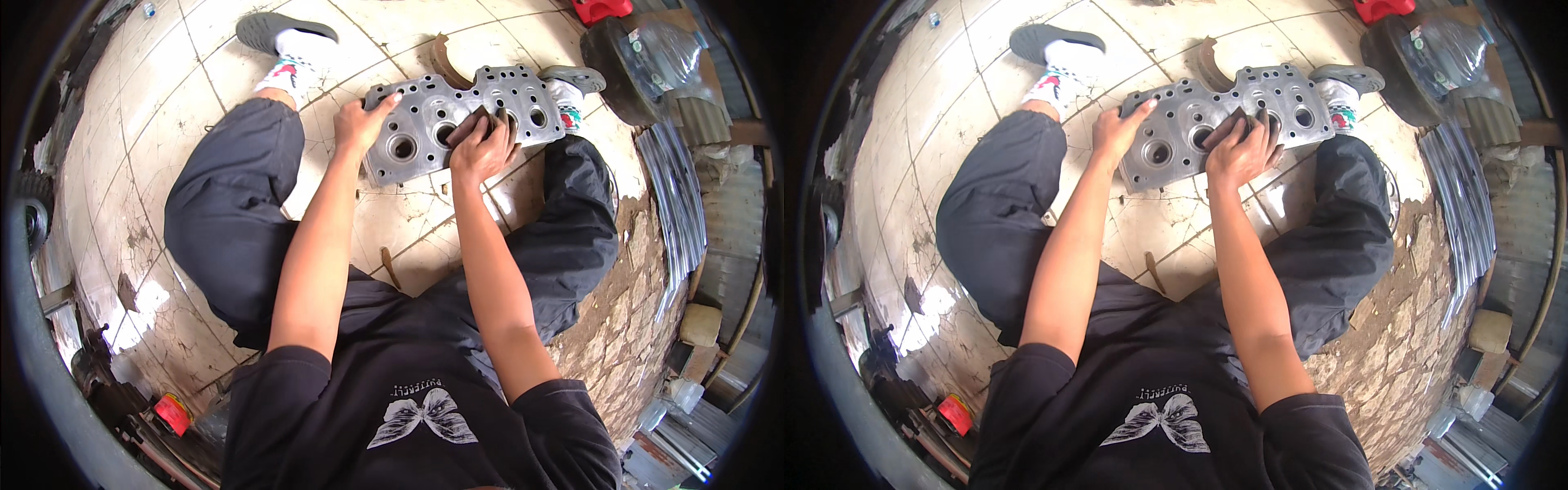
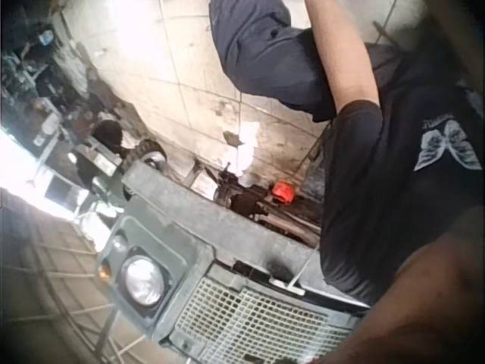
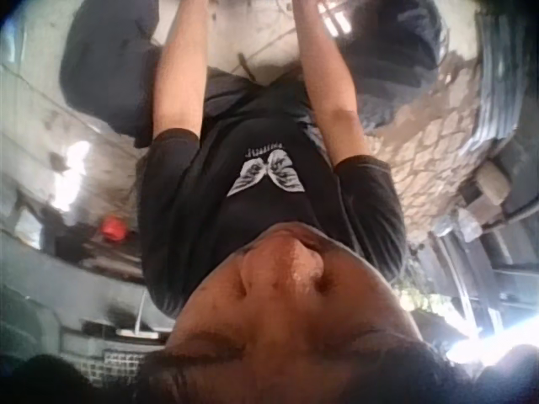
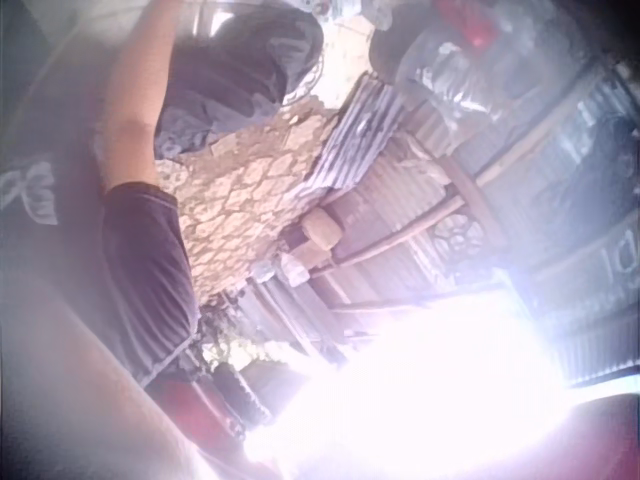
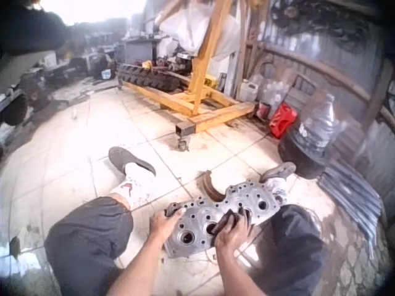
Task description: The person sits on the floor and scrubs a metal engine cylinder head with a small abrasive pad, repeatedly rubbing the surface and holes. The person rotates the part to access different areas and continues scrubbing until the end of the clip.
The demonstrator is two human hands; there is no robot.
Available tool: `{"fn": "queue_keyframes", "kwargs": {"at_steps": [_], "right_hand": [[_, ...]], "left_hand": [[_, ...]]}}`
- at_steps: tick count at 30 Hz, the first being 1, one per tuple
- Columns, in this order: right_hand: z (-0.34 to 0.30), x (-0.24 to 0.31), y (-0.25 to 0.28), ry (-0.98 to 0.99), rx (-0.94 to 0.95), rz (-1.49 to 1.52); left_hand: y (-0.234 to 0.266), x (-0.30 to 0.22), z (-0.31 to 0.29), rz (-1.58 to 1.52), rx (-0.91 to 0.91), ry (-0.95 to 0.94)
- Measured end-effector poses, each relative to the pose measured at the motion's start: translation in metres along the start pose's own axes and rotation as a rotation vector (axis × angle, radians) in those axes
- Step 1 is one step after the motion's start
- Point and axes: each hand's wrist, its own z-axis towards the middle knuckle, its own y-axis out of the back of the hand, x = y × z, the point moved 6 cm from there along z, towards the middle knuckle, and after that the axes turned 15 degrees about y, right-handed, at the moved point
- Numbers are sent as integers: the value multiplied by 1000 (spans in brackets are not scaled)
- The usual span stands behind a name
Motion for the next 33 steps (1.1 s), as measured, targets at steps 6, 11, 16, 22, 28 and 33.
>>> {"fn": "queue_keyframes", "kwargs": {"at_steps": [6, 11, 16, 22, 28, 33], "right_hand": [[19, 15, -5, -34, 90, 34], [4, 6, 2, -32, 65, 0], [-13, 0, 15, 14, 60, 14], [-13, -5, 21, 104, 80, 24], [-25, -12, 69, -227, 47, 534], [-59, -10, 55, -239, -40, 1024]], "left_hand": [[3, -5, 27, 106, -9, 29], [3, -6, 6, 25, 40, -12], [4, -3, -10, -27, 9, -72], [6, -1, -15, -73, 29, -94], [12, 29, -31, -280, -32, -237], [23, 37, -49, -412, -178, -380]]}}
